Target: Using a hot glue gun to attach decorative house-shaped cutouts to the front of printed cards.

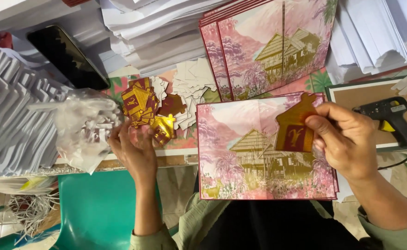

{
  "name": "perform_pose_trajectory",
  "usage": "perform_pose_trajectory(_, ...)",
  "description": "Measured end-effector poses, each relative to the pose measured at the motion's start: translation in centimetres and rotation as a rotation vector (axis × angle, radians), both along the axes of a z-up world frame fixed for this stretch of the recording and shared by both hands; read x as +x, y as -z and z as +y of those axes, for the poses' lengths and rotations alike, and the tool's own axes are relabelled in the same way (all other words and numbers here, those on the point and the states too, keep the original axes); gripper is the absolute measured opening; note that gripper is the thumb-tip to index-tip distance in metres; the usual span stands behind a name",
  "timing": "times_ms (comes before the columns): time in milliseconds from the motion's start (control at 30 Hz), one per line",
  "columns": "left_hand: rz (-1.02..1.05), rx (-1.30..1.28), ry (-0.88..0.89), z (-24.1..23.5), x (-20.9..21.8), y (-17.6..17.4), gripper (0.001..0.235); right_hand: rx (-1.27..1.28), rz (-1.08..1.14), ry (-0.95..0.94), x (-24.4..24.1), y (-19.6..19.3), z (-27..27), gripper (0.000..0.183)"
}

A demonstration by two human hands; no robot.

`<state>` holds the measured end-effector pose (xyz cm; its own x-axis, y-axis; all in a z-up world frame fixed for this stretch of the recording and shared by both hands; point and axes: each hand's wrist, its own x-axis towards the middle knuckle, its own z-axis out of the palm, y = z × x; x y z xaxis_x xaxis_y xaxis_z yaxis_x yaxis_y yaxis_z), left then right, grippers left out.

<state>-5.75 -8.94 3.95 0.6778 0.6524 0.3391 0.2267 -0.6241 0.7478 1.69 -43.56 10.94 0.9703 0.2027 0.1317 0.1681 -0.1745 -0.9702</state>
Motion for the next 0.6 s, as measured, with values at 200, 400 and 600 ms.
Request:
perform_pose_trajectory(200,-0.149,-0.217,0.570,-8.5,0.4,-7.3,0.034,-0.107,-0.055,-0.160,-0.5,0.2,0.5,0.013)
perform_pose_trajectory(400,-0.163,-0.517,0.883,-13.3,1.0,-9.1,0.007,-0.140,-0.126,-0.263,-0.8,-0.7,1.4,0.013)
perform_pose_trajectory(600,-0.041,-0.629,0.805,-13.7,1.1,-8.9,0.011,-0.005,0.059,-0.144,-1.8,-1.1,1.3,0.023)
